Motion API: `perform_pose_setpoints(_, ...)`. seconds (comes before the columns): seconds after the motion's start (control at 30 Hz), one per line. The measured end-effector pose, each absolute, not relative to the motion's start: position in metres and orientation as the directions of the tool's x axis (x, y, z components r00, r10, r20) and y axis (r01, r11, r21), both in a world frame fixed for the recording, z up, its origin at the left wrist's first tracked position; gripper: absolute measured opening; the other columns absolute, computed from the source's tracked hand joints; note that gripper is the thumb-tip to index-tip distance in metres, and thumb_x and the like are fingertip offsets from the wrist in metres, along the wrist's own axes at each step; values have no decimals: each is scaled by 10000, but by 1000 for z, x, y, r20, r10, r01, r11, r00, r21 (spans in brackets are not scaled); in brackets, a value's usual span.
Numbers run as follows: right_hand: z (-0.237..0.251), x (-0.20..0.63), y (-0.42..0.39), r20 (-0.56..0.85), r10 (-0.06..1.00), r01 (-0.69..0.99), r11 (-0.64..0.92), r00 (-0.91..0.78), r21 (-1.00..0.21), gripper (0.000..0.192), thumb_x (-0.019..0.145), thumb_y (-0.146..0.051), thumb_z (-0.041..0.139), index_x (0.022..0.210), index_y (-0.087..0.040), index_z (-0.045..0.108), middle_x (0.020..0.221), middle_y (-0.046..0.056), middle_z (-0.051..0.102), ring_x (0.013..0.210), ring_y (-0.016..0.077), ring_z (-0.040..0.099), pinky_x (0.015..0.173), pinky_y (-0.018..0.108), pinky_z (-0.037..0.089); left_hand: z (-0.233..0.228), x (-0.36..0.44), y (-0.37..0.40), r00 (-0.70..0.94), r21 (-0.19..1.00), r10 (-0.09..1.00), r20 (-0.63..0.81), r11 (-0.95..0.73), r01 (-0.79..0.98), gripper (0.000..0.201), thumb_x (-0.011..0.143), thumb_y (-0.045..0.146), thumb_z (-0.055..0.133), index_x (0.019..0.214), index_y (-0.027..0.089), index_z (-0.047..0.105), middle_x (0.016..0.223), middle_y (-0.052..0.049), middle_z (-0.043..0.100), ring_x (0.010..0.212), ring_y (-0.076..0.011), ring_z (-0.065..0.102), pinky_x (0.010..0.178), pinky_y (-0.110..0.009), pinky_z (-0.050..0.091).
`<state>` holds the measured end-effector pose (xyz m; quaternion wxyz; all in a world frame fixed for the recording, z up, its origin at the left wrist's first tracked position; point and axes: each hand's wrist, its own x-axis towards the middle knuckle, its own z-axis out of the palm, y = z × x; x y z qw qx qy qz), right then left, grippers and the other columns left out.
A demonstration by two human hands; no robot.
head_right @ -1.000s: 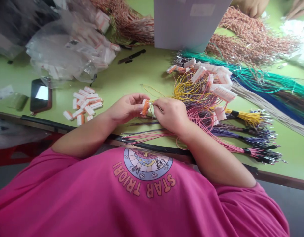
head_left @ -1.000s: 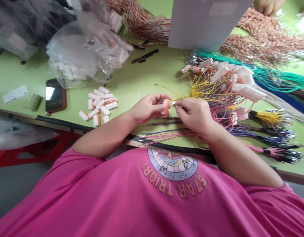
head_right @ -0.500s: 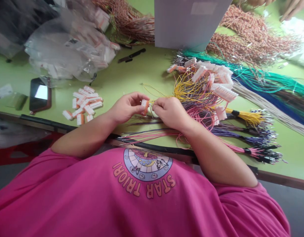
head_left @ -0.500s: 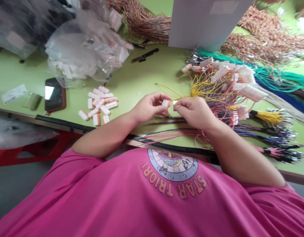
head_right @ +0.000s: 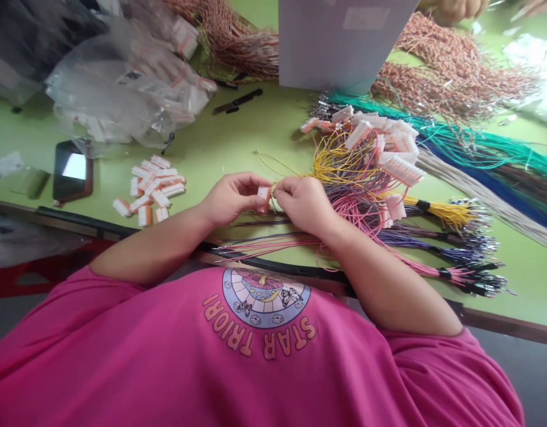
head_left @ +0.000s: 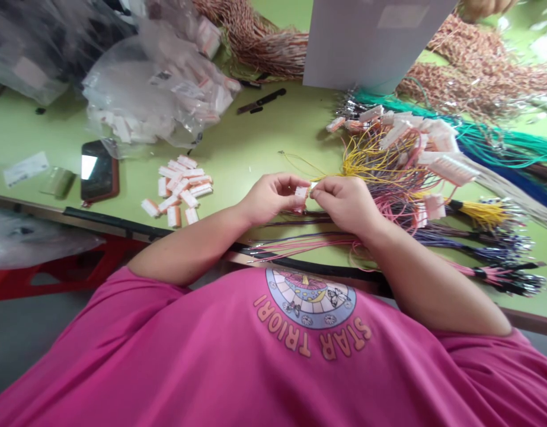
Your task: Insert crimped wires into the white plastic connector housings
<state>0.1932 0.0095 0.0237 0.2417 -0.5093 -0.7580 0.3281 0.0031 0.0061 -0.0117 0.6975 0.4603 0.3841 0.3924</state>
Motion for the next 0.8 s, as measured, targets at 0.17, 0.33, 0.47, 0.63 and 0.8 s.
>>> perform_pose_setpoints(0.17,14,188,9,57,920,721,341,-387,-604,265,860,-233,491,688,-145,673,637,13,610,602,114,474,639,253,340,-13,7,5,369,965,916,-161,224,-134,488,583,362,924,936,122,688,663,10,690,575,-97,640,629,-260,570)
perform_pose_setpoints(0.33,12,188,16,52,890,761,415,-452,-499,297,924,-282,464,806,-149,702,725,42,670,648,142,532,666,261,358,-9,3,8,327,977,934,-144,187,-103,443,614,325,907,937,115,689,676,4,687,588,-95,642,625,-245,561)
perform_pose_setpoints(0.47,18,202,17,120,820,734,558,-560,-388,339,975,-314,432,989,-151,728,844,78,719,758,182,601,732,286,401,-4,-3,14,294,981,941,-167,188,-45,339,676,214,852,948,118,674,665,16,660,585,-90,636,623,-239,560)
perform_pose_setpoints(0.63,37,222,7,88,632,601,764,-770,-235,312,964,-229,440,907,-182,743,953,90,727,886,195,627,787,304,417,-7,-8,22,149,979,970,-193,200,-33,254,759,82,703,1003,128,651,767,13,648,618,-69,624,644,-237,574)
perform_pose_setpoints(0.8,36,209,-6,-361,551,600,800,-752,-29,259,908,-115,477,897,-152,733,902,102,722,760,190,649,611,284,353,-7,-8,22,160,977,964,-211,214,0,295,774,66,666,1057,141,640,850,-2,653,679,-74,631,676,-245,589)
